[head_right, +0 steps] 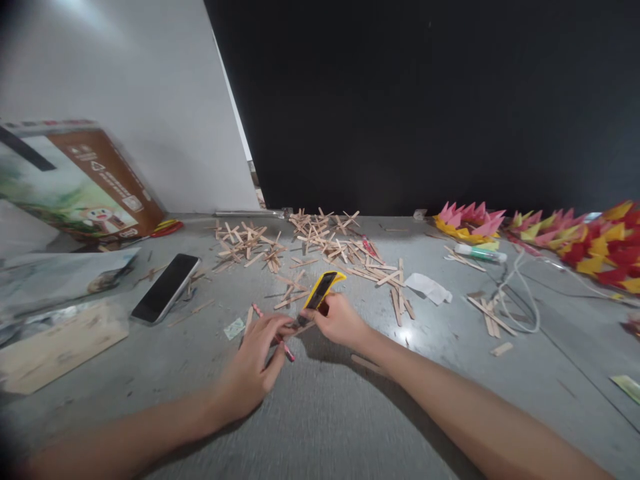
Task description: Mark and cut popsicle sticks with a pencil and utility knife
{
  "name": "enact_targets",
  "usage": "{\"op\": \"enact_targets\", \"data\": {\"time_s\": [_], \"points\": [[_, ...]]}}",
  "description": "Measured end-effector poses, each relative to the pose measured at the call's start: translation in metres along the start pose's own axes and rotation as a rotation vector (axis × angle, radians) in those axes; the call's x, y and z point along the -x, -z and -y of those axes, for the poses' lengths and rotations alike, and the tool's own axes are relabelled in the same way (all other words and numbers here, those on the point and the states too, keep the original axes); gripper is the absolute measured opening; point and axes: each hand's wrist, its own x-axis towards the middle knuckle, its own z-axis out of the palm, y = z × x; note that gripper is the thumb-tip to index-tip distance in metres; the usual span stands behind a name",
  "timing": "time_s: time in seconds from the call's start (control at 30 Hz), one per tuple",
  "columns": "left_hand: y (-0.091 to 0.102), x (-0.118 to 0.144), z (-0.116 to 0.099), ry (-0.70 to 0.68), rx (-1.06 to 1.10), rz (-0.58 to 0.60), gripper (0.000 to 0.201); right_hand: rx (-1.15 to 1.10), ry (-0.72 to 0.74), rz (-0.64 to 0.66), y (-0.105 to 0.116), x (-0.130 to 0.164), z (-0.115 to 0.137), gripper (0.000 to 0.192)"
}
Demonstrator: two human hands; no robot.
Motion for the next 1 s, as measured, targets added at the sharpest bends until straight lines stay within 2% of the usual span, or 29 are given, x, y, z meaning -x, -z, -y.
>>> {"op": "enact_targets", "data": {"time_s": [0.1,0.33,0.73,1.0], "points": [[0.0021,0.0003,-0.0018,-0.017,0.03,0.043,0.033,-0.015,0.014,0.003,-0.0006,-0.0007,-0.0023,0.025],[0.0039,0.0019,-0.0028,-0.09,0.032,0.107,0.041,-0.033,0.038,0.0,-0.0018,-0.0007,-0.0047,0.027],[-0.0004,0.0018,0.0016,-0.048,0.027,0.052,0.042,-0.009,0.003,0.004,0.0,0.0,-0.001,0.029],[-0.0045,0.0027,0.0058,-0.027,-0.038,0.092,0.055,-0.01,0.035,-0.008,0.0003,-0.0002,-0.002,0.03]]}}
